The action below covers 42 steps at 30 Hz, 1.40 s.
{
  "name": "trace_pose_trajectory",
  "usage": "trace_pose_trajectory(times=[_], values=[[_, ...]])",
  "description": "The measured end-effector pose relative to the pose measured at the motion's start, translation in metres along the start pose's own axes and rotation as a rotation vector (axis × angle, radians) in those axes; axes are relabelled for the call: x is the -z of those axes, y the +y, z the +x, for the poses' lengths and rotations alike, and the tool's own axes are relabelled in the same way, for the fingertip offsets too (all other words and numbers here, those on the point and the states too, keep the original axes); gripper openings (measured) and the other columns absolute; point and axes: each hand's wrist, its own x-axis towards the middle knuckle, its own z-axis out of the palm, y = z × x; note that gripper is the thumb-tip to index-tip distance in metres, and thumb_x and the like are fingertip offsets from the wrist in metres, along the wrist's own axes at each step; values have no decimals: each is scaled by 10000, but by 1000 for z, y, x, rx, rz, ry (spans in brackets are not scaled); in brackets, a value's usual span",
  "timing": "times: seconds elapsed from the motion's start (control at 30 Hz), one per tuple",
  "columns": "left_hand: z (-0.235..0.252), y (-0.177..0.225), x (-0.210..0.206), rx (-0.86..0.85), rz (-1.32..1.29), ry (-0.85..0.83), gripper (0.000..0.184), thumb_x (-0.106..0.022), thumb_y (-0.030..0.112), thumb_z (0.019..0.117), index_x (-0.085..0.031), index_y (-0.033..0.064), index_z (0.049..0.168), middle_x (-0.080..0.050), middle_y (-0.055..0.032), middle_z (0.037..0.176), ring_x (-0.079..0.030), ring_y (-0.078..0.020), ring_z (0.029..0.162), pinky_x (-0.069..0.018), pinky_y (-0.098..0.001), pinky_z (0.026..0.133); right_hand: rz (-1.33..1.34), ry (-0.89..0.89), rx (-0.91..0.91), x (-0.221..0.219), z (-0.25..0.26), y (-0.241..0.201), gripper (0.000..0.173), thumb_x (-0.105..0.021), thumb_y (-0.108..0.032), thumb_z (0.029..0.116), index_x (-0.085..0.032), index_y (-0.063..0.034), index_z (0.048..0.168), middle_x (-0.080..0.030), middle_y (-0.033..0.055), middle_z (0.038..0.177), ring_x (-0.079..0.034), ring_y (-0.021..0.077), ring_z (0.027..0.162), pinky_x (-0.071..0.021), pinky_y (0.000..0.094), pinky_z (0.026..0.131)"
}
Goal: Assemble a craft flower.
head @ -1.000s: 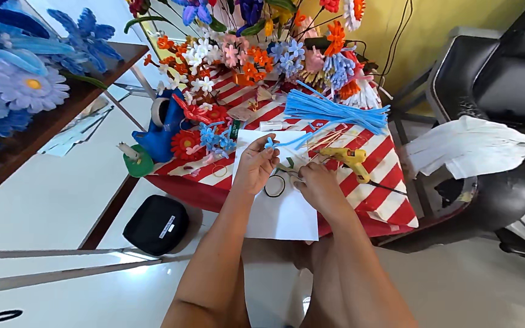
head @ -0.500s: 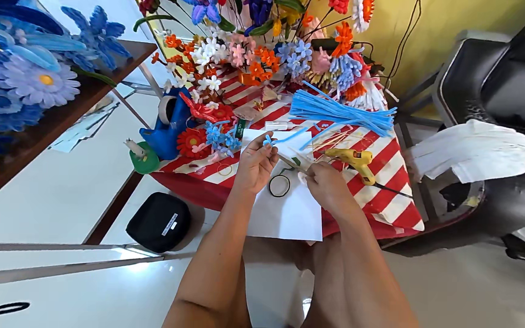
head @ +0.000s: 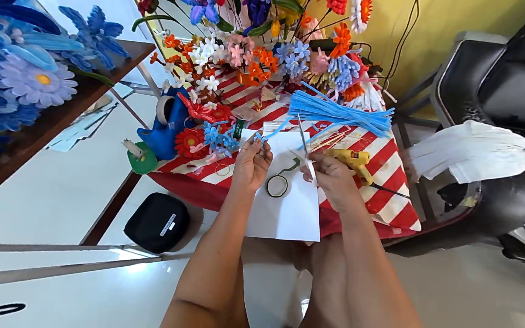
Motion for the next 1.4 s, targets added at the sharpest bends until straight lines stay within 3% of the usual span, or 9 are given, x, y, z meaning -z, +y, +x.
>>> trace_pose_trajectory(times=[0.1,0.17,0.33,0.5,0.67,0.8,1.0,1.4], values=[[1,-2,0,-10,-7,11,257,-376,119,1099,-609,94,1202,-667,-28,850,-664,-99,703,-585,-234,706,12,-69,-16,-6,-2,-1,349,-604,78,934,-569,69,1281,-698,80,922,-713,137,802,-623,310,783],[1,-2,0,-16,-27,25,248,-377,125,1099,-601,98,1202,-669,-26,861,-665,-100,714,-584,-235,713,6,-97,14,-7,-2,0,353,-620,59,919,-567,51,1268,-667,45,886,-685,104,759,-614,279,754],[2,1,-1,-35,-60,56,256,-357,176,1110,-598,113,1166,-679,-22,895,-664,-89,733,-576,-229,730,-160,-152,55,-3,0,0,435,-757,-165,844,-550,3,1189,-584,-31,857,-572,6,721,-503,172,692],[-1,-1,-1,-47,17,-8,245,-389,114,1088,-605,112,1203,-677,-17,886,-669,-93,732,-587,-243,729,-289,-171,39,-9,1,1,471,-789,-278,829,-583,-17,1163,-578,-35,841,-545,3,700,-475,174,667],[-7,-10,0,-137,185,-174,276,-587,-30,956,-682,122,1166,-706,-7,980,-676,-82,796,-591,-256,772,-241,-181,48,-19,0,2,444,-780,-274,850,-579,-12,1146,-584,-32,849,-553,1,708,-481,171,669],[-10,-13,-1,-209,332,-210,322,-655,-64,891,-681,89,1173,-697,-4,1030,-672,-83,845,-587,-273,815,-163,-138,45,-22,-1,2,362,-750,-228,886,-579,-8,1118,-574,-36,810,-572,8,683,-512,171,661],[-8,-16,3,-297,458,-260,333,-691,-39,881,-691,81,1191,-695,-1,1055,-663,-75,873,-578,-273,833,-100,-124,34,-22,-1,3,317,-736,-202,888,-576,-17,1089,-567,-44,780,-577,11,658,-526,171,651],[-8,-19,4,-317,472,-300,338,-709,-45,872,-698,85,1184,-696,-2,1047,-662,-70,861,-579,-264,816,-40,-105,31,-27,0,2,228,-708,-161,914,-588,-27,1055,-572,-36,759,-581,19,639,-524,166,622]])
